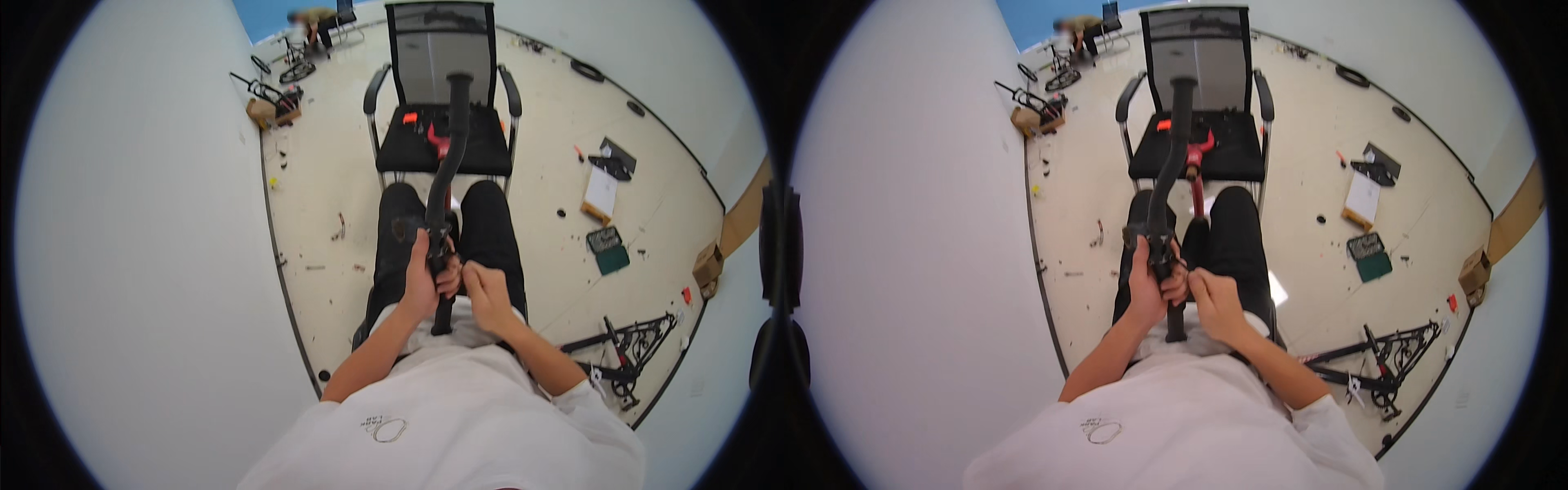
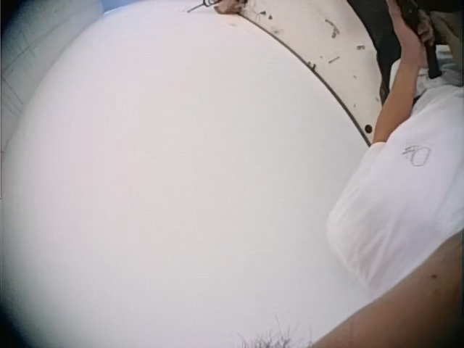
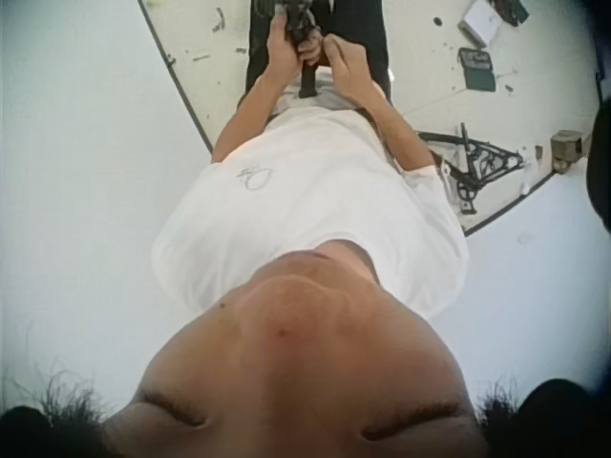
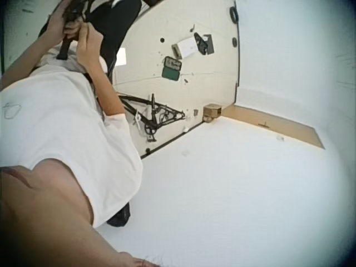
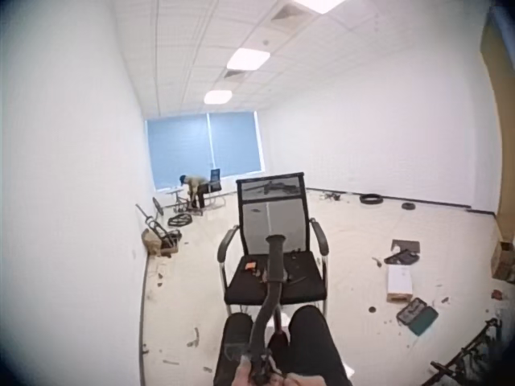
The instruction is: The person sits on a chair and uses an Allen key to tighten bolts on a bicycle handlebar stem. They repeatedly adjust the grip and rotate the tool to secure the component.
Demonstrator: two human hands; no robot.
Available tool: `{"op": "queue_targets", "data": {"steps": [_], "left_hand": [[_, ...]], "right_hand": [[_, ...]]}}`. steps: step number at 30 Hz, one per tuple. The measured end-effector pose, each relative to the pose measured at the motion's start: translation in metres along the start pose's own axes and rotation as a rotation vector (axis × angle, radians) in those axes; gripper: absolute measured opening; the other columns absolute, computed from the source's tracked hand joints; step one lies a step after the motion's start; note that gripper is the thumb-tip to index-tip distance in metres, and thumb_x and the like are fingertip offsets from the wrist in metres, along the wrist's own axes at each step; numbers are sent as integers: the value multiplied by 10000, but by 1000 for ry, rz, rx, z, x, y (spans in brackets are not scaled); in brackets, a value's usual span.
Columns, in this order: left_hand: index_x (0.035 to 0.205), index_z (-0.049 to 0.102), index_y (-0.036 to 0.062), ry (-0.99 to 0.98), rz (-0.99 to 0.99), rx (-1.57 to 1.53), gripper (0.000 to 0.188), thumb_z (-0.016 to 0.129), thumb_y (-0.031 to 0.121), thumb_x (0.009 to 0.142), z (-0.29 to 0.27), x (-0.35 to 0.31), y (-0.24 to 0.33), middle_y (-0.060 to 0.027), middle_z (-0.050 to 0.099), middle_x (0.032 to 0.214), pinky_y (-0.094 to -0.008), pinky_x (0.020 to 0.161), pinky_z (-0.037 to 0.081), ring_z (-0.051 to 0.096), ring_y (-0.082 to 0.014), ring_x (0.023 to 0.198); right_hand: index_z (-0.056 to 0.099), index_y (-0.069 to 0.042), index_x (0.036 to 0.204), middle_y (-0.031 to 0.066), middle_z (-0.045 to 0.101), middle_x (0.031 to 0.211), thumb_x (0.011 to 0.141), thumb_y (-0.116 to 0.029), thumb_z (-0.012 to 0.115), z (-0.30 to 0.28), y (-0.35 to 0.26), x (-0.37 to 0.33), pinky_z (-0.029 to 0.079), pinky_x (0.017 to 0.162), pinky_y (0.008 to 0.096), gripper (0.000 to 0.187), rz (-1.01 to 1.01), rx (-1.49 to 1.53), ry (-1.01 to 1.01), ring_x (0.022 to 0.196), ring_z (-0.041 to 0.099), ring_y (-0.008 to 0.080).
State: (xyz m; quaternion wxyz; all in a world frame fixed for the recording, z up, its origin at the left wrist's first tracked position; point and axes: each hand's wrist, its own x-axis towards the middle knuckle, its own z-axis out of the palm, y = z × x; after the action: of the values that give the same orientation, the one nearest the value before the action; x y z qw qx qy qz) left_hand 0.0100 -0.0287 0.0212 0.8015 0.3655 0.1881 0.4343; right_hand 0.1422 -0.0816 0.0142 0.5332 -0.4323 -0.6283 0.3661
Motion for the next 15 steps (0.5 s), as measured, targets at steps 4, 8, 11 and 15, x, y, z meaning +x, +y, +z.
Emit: {"op": "queue_targets", "data": {"steps": [4, 8, 11, 15], "left_hand": [[886, 480, 112, 83, 19, -22, 628, 284, 709, 894, 0, 1, 1, 36, 298, 457, -253, 345, 210, 229, -86, 344], [893, 490, 114, 87, 22, -2, 627, 300, 711, 887, 3, -3, -1, 37, 302, 459, -253, 351, 202, 231, -85, 350], [904, 486, 102, 67, 38, -2, 607, 303, 681, 906, 0, -1, -4, 18, 336, 482, -256, 365, 212, 254, -93, 371], [920, 479, 85, 47, 60, -30, 571, 314, 632, 931, 0, -1, -3, -3, 376, 519, -263, 387, 239, 287, -101, 403]], "right_hand": [[588, 78, 840, 117, 674, 760, 1001, -157, 396, 8, 15, 1, 510, 640, 269, 343, 24, 104, 13, 669, 645, 153], [595, -3, 836, 34, 629, 721, 1018, -238, 385, 24, 8, -8, 316, 454, 182, 365, 50, 142, 127, 511, 418, 17], [589, -13, 844, 17, 595, 685, 1020, -239, 376, 19, 10, -10, 295, 444, 188, 357, 73, 189, 91, 496, 379, 19], [583, -15, 849, 5, 557, 645, 1021, -224, 366, 1, 12, -1, 285, 449, 199, 347, 108, 249, -91, 490, 339, 24]]}}
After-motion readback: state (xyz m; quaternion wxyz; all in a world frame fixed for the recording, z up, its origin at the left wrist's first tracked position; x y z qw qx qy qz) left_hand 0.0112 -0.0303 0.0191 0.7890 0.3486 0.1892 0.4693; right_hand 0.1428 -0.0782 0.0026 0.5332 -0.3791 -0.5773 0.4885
